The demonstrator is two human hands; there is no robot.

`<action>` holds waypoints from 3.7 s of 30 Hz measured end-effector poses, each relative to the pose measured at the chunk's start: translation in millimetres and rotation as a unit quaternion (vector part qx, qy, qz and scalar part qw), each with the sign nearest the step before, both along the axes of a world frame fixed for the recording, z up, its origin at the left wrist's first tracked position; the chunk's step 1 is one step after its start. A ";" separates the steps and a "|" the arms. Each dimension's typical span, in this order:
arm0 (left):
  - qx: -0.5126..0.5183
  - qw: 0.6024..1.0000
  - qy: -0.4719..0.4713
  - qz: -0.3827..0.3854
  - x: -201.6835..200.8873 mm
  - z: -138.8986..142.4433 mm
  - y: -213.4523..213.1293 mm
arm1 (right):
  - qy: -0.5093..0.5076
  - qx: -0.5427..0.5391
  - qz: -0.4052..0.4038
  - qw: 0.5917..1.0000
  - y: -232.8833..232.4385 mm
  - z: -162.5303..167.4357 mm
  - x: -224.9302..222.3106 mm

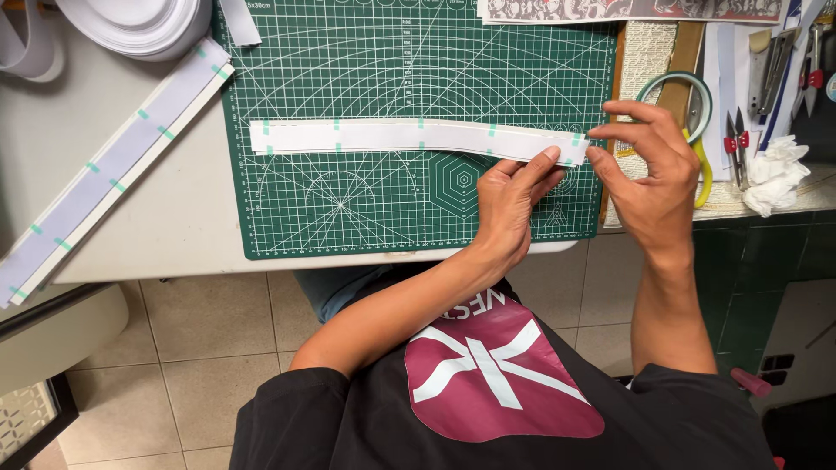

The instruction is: The person assembles a long white strip by applying small pieces of green tape at intervals, then folds the strip in half lengthwise. The person also handles a patterned strip and a roll of green tape on a green cutting mat.

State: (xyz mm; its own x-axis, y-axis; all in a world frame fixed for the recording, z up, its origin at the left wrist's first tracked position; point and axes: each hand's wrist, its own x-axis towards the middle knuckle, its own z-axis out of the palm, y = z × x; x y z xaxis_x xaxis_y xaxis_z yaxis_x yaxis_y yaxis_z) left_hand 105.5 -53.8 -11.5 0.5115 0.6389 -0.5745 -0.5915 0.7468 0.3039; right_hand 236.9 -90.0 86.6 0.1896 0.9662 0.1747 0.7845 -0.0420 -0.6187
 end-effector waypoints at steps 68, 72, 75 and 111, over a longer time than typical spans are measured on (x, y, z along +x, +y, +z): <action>0.043 0.999 0.023 -0.012 1.0 -4.4 -5.7 | 0.228 -0.116 -0.061 0.965 6.5 -20.5 12.6; 0.032 0.997 0.029 -0.062 -10.0 2.8 -5.9 | 0.246 -0.107 -0.074 0.961 8.5 -26.9 13.6; 0.079 0.990 0.074 -0.095 -30.1 21.5 -10.0 | 0.236 -0.115 -0.082 0.962 8.7 -26.7 16.5; 0.604 0.725 0.163 -0.288 2.5 6.6 133.2 | 0.004 0.019 0.019 1.000 -3.5 -17.2 20.9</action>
